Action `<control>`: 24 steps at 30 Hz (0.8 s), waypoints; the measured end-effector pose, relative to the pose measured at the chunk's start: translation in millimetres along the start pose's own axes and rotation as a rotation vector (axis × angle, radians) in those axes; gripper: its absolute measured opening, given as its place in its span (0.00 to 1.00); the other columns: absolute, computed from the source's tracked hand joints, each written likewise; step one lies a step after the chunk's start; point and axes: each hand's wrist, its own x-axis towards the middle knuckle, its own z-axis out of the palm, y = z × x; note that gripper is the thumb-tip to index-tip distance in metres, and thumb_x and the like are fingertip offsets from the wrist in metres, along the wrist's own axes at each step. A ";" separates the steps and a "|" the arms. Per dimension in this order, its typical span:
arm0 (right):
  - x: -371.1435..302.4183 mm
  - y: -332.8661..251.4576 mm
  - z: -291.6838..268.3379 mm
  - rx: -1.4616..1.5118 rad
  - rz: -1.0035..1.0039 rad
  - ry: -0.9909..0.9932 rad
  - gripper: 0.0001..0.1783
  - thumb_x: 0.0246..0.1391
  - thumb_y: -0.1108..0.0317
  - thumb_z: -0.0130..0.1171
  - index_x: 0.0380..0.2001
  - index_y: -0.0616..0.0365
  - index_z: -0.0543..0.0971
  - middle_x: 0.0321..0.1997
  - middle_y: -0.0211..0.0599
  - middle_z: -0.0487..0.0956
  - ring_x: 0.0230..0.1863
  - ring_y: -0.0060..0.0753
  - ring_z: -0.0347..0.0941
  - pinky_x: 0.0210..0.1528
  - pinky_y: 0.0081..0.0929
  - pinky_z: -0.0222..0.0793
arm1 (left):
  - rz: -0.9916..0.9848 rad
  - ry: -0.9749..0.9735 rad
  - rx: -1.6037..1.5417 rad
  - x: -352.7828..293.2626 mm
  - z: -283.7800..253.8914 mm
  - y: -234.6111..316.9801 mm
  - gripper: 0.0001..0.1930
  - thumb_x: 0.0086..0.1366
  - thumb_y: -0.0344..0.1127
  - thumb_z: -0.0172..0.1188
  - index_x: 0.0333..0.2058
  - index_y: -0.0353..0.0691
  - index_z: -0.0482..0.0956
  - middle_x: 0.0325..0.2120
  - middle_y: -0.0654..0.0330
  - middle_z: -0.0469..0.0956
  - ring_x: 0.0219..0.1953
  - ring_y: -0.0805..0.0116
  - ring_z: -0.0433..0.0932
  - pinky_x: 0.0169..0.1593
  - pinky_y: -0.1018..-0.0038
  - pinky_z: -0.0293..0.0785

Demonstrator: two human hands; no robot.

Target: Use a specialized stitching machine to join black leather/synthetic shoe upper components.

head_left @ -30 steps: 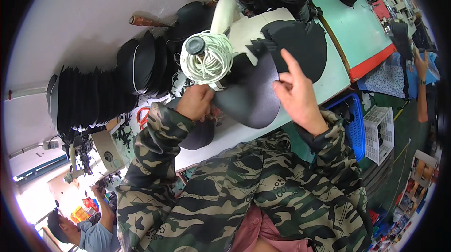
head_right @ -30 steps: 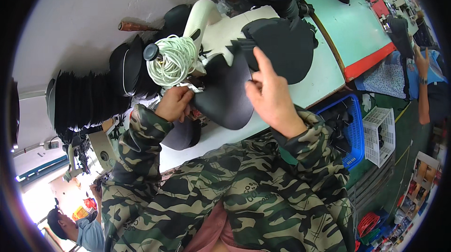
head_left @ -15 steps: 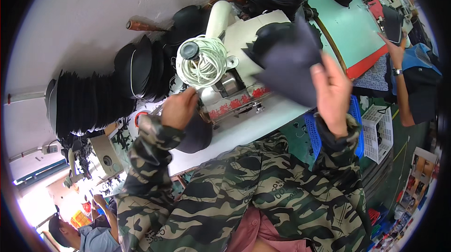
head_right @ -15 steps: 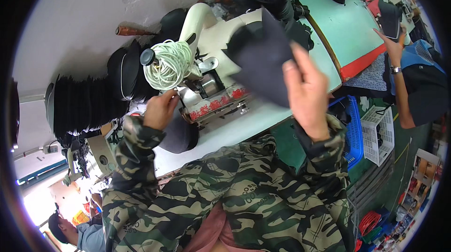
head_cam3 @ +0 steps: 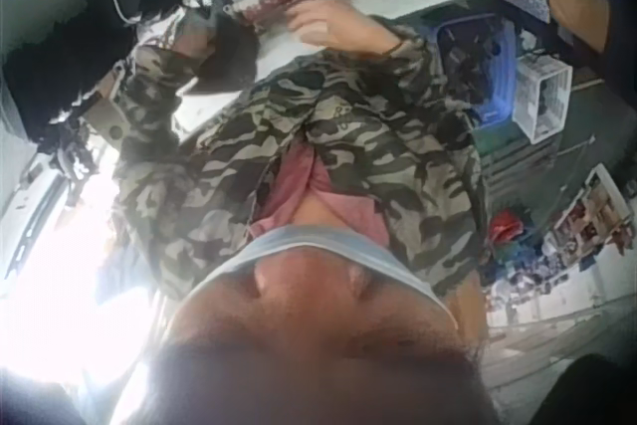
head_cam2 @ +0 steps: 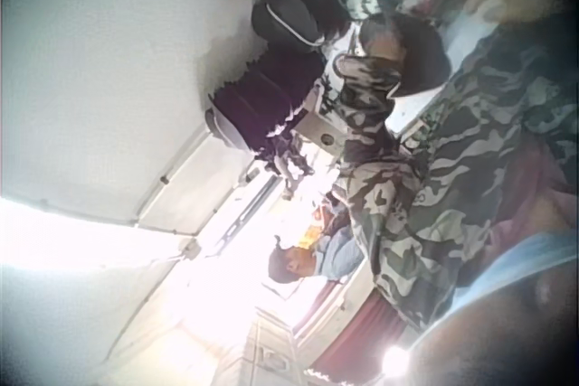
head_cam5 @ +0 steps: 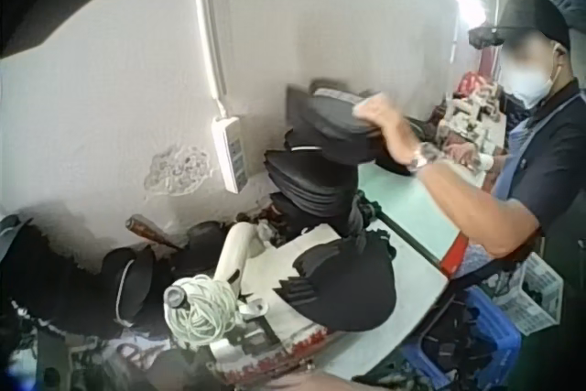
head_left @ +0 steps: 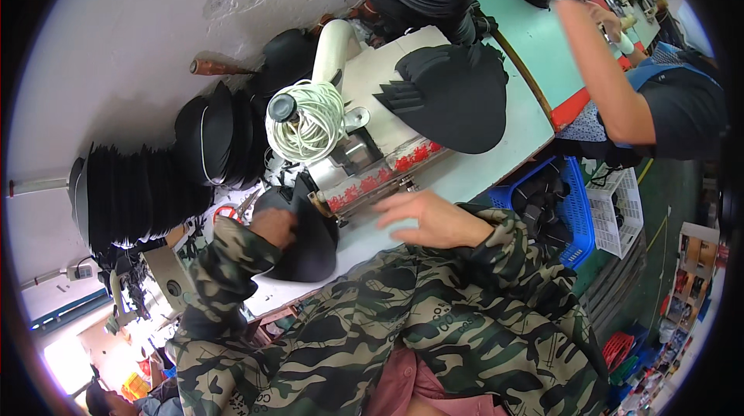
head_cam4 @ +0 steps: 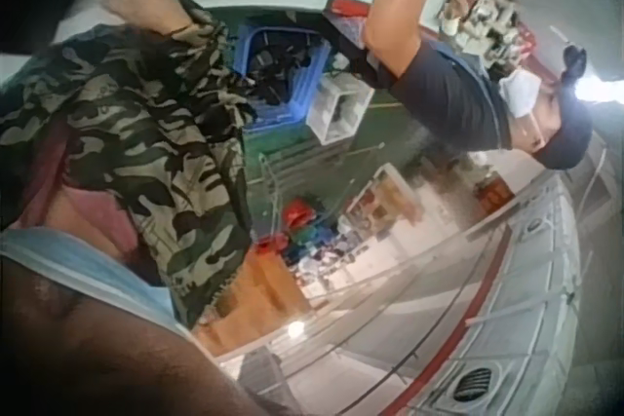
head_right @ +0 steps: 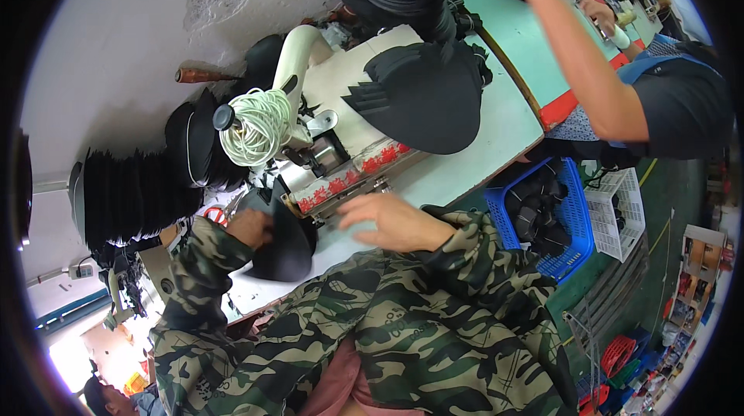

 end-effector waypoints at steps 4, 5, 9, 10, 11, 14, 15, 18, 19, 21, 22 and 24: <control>10.5 0.4 1.1 0.185 -0.152 -0.124 0.16 0.48 0.71 0.63 0.43 0.56 0.81 0.57 0.47 0.76 0.58 0.49 0.72 0.60 0.37 0.66 | 0.432 -0.025 -0.696 -6.3 -74.0 65.5 0.09 0.61 0.34 0.59 0.35 0.35 0.75 0.28 0.46 0.78 0.34 0.45 0.78 0.38 0.57 0.72; 15.2 -0.4 4.2 0.201 -0.162 -0.140 0.16 0.48 0.71 0.63 0.43 0.56 0.81 0.57 0.47 0.76 0.58 0.49 0.72 0.60 0.37 0.66 | 0.402 0.070 -0.761 -3.1 -76.2 68.9 0.09 0.62 0.35 0.59 0.35 0.35 0.74 0.28 0.45 0.77 0.33 0.44 0.77 0.37 0.58 0.72; 23.4 -1.7 33.3 0.050 0.153 0.207 0.21 0.49 0.71 0.62 0.49 0.57 0.79 0.42 0.51 0.82 0.45 0.47 0.80 0.45 0.32 0.74 | 0.181 -0.346 -1.320 31.6 -45.8 29.4 0.09 0.68 0.36 0.53 0.34 0.37 0.77 0.25 0.61 0.78 0.24 0.73 0.73 0.30 0.74 0.75; 27.7 -0.5 50.4 0.136 0.138 0.267 0.22 0.50 0.71 0.61 0.50 0.59 0.78 0.41 0.50 0.82 0.42 0.44 0.80 0.43 0.32 0.74 | 0.165 -0.339 -1.388 34.3 -44.1 22.2 0.09 0.68 0.35 0.53 0.34 0.36 0.77 0.27 0.66 0.76 0.29 0.77 0.72 0.36 0.76 0.72; 34.5 -5.3 60.4 0.222 0.128 0.327 0.23 0.51 0.71 0.60 0.52 0.61 0.76 0.39 0.49 0.82 0.40 0.40 0.80 0.41 0.32 0.73 | 0.151 -0.335 -1.457 35.6 -42.5 16.8 0.08 0.68 0.33 0.54 0.34 0.35 0.77 0.29 0.71 0.74 0.34 0.82 0.70 0.43 0.77 0.68; 51.7 -11.4 76.4 0.569 0.251 0.164 0.30 0.53 0.72 0.60 0.59 0.66 0.69 0.37 0.43 0.80 0.35 0.22 0.75 0.39 0.24 0.72 | -0.149 -0.312 -1.450 37.8 -56.2 3.6 0.09 0.68 0.36 0.53 0.33 0.37 0.76 0.23 0.69 0.74 0.21 0.79 0.70 0.27 0.79 0.68; 55.8 -11.0 81.4 0.704 0.190 0.229 0.30 0.54 0.73 0.59 0.61 0.68 0.67 0.37 0.42 0.80 0.34 0.21 0.73 0.38 0.22 0.71 | -0.154 -0.390 -1.506 35.8 -68.9 2.5 0.09 0.68 0.36 0.52 0.32 0.38 0.76 0.20 0.68 0.73 0.15 0.78 0.68 0.19 0.79 0.65; 60.5 -11.0 72.1 0.749 0.261 0.111 0.30 0.57 0.76 0.57 0.62 0.69 0.64 0.54 0.42 0.74 0.48 0.23 0.74 0.52 0.25 0.71 | -0.103 -0.339 -1.578 42.5 -64.1 -4.7 0.08 0.68 0.36 0.52 0.31 0.40 0.74 0.15 0.68 0.69 0.08 0.79 0.60 0.11 0.79 0.52; 62.0 -13.3 69.0 0.747 0.262 0.115 0.30 0.57 0.76 0.57 0.62 0.69 0.64 0.54 0.42 0.74 0.48 0.23 0.74 0.52 0.25 0.71 | -0.085 -0.357 -1.587 44.4 -66.6 -7.2 0.08 0.68 0.36 0.52 0.30 0.40 0.73 0.15 0.68 0.69 0.09 0.79 0.60 0.11 0.79 0.53; 67.0 -17.5 67.5 0.603 0.324 0.096 0.30 0.56 0.77 0.57 0.62 0.68 0.64 0.53 0.42 0.76 0.51 0.24 0.74 0.55 0.25 0.71 | -0.092 -0.358 -1.582 49.3 -69.3 -13.2 0.13 0.68 0.39 0.52 0.26 0.39 0.74 0.09 0.65 0.66 0.07 0.73 0.63 0.13 0.74 0.59; 67.8 -14.8 63.9 0.604 0.322 0.095 0.30 0.56 0.77 0.57 0.62 0.68 0.64 0.53 0.42 0.76 0.51 0.24 0.74 0.55 0.25 0.71 | 0.057 -0.268 -1.457 59.2 -64.8 -17.2 0.12 0.67 0.39 0.53 0.27 0.39 0.75 0.10 0.64 0.66 0.08 0.74 0.63 0.14 0.75 0.58; 61.8 -6.9 51.3 0.780 0.345 0.152 0.30 0.55 0.76 0.59 0.61 0.69 0.66 0.53 0.39 0.76 0.50 0.23 0.74 0.52 0.24 0.72 | 0.661 0.249 -0.922 82.3 -41.6 -20.0 0.09 0.66 0.36 0.53 0.32 0.37 0.77 0.13 0.64 0.69 0.11 0.75 0.64 0.16 0.76 0.60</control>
